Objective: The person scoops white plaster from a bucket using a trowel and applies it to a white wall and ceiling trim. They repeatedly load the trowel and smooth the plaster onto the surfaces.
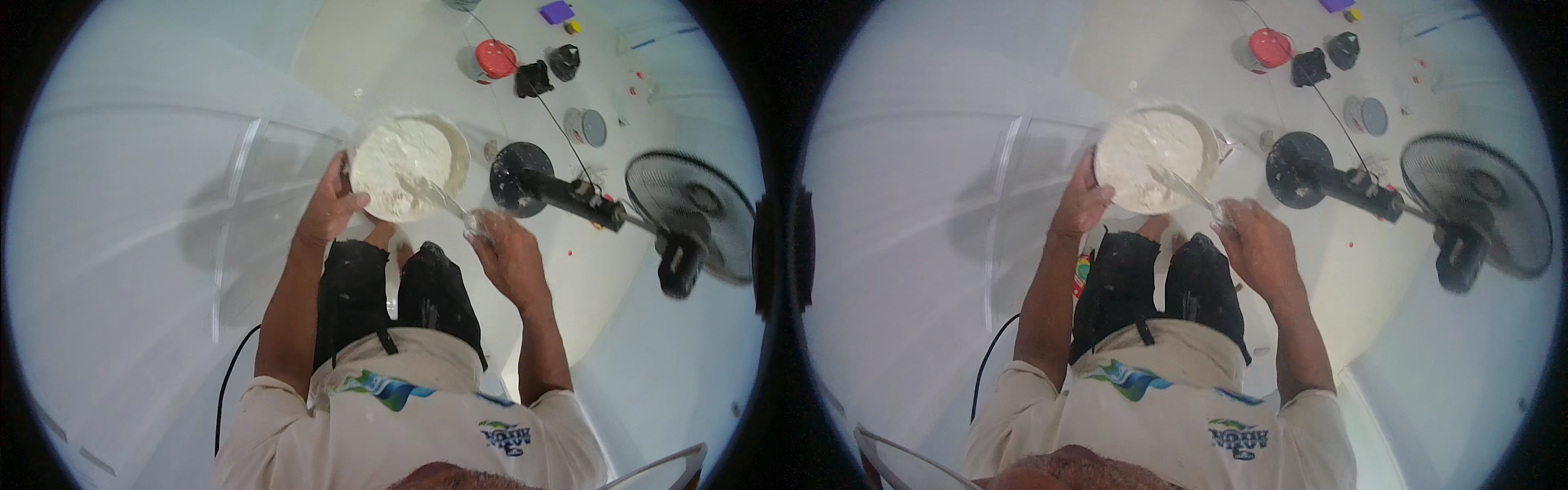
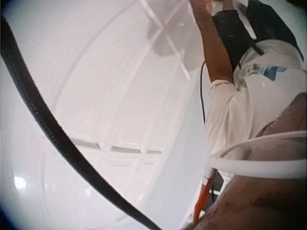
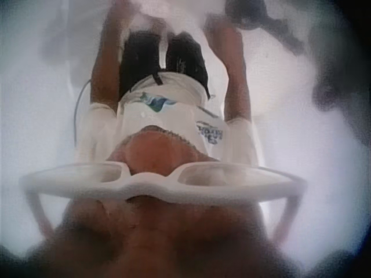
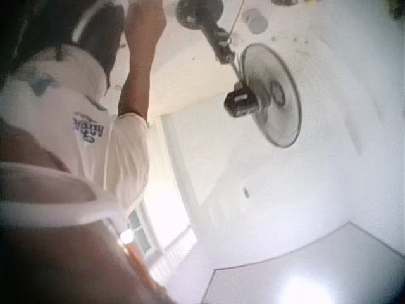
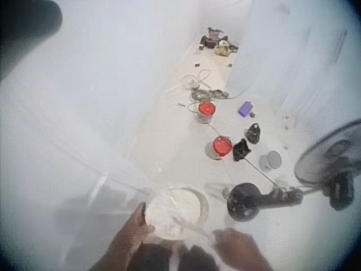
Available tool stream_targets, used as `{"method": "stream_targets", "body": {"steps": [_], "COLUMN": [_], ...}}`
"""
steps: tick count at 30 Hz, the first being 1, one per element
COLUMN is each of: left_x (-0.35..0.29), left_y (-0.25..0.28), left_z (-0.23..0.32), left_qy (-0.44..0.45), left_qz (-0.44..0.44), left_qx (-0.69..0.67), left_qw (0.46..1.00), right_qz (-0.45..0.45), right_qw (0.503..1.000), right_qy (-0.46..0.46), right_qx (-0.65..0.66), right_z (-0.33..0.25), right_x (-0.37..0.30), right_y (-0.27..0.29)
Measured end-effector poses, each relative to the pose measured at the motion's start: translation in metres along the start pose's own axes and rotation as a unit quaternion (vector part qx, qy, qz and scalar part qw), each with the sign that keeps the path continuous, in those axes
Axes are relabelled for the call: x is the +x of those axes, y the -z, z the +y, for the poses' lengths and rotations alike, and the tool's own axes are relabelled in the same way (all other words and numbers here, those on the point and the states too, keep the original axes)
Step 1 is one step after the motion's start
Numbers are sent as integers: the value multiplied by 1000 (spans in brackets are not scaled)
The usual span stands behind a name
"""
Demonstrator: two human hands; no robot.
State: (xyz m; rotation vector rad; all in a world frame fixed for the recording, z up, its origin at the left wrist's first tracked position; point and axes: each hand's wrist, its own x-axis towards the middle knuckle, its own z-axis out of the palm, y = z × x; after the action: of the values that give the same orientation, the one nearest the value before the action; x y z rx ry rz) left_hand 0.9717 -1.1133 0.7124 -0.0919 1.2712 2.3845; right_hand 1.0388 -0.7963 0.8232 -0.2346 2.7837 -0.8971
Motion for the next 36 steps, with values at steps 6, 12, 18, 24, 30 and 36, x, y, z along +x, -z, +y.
{"method": "stream_targets", "body": {"steps": [6, 12, 18, 24, 30, 36], "left_x": [67, 145, 234, 264, 285, 296], "left_y": [34, 57, 100, 116, 133, 141], "left_z": [-79, -109, -90, -106, -117, -136], "left_qy": [157, 73, 39, 29, 49, 49], "left_qz": [80, 99, 118, 114, 104, 123], "left_qx": [-118, -63, -76, -31, -46, -112], "left_qw": [977, 990, 989, 993, 992, 985], "right_qz": [-56, -48, -42, -89, -115, -159], "right_qw": [995, 998, 999, 994, 993, 987], "right_qy": [-73, -51, -22, -10, -7, 20], "right_qx": [34, -3, -18, -61, -33, -30], "right_z": [82, 151, 168, 179, 199, 206], "right_x": [75, 153, 262, 308, 327, 339], "right_y": [-43, -72, -92, -111, -130, -135]}}
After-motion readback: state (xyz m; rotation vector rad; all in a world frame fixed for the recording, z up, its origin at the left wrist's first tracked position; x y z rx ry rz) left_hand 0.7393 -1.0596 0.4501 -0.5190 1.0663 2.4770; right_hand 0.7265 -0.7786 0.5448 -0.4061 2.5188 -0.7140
